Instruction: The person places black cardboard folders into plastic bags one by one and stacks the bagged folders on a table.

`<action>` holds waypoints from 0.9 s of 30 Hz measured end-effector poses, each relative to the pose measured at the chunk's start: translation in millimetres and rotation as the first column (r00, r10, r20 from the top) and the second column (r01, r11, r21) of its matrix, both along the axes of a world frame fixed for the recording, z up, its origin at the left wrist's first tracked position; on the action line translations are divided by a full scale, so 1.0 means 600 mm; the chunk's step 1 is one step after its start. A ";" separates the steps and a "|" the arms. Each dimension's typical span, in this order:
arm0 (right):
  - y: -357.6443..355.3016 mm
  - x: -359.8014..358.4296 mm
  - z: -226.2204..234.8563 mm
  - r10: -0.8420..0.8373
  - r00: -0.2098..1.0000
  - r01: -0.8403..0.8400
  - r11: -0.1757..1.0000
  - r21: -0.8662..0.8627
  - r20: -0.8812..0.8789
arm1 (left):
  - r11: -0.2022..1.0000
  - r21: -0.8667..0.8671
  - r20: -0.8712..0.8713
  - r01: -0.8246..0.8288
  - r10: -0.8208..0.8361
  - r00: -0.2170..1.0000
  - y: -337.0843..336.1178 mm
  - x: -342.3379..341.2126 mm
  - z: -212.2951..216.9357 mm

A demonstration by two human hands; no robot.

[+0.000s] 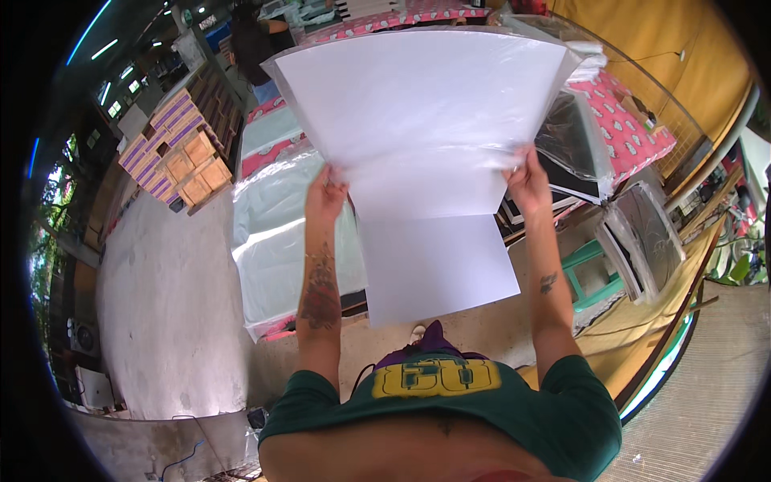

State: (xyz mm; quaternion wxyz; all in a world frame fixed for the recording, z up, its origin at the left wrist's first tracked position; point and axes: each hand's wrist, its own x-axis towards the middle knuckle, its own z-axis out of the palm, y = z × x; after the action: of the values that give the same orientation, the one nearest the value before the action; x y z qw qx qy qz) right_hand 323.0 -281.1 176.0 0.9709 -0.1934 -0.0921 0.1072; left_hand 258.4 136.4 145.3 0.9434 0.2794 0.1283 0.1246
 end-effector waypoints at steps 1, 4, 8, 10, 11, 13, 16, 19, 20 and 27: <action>-0.001 0.005 -0.057 0.030 0.999 -0.029 0.999 -0.030 0.043 | 1.000 -0.017 -0.031 -0.015 0.015 0.999 0.007 -0.004 -0.050; 0.014 -0.008 -0.204 -0.032 0.976 0.010 0.995 -0.100 -0.217 | 0.995 0.070 -0.027 0.077 -0.075 0.997 0.027 -0.028 -0.196; -0.046 -0.050 -0.317 -0.443 0.852 0.200 0.767 -0.609 -0.279 | 0.725 0.687 -0.125 -0.043 0.177 0.976 -0.092 -0.048 -0.149; -0.003 -0.067 -0.298 -0.680 0.727 0.372 0.508 -0.777 -0.097 | -0.102 0.959 0.282 -0.265 0.234 0.930 -0.075 -0.061 -0.177; 0.010 -0.091 -0.262 -0.527 0.717 0.533 -0.008 -0.846 0.456 | 0.001 0.971 0.233 -0.239 0.217 0.948 -0.075 -0.070 -0.171; -0.028 -0.087 -0.199 -0.500 0.746 0.606 0.237 -0.759 0.440 | 0.220 0.958 0.160 -0.183 0.120 0.980 -0.119 -0.061 -0.086; -0.090 -0.046 -0.077 -0.660 0.684 0.663 0.385 -0.642 0.311 | 0.344 0.939 0.045 -0.007 -0.105 0.993 -0.156 -0.013 0.012; -0.221 0.034 -0.037 -0.679 0.618 0.651 0.160 -0.742 0.396 | 0.597 0.757 -0.033 0.264 -0.369 0.929 -0.226 0.075 0.036; -0.258 0.053 -0.029 -0.671 0.664 0.548 0.137 -0.825 0.330 | 0.632 0.710 -0.070 0.311 -0.376 0.924 -0.258 0.102 0.042; -0.216 0.040 0.014 -0.183 0.604 0.370 -0.797 -0.477 0.776 | 0.804 0.472 -0.216 0.361 -0.292 0.932 -0.352 0.256 -0.013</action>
State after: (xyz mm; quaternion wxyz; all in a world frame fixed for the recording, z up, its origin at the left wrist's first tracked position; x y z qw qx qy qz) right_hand 347.0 -410.7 184.4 0.1845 -0.9217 0.0924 -0.3286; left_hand 411.8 -75.0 137.8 0.8337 0.5416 0.1036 -0.0296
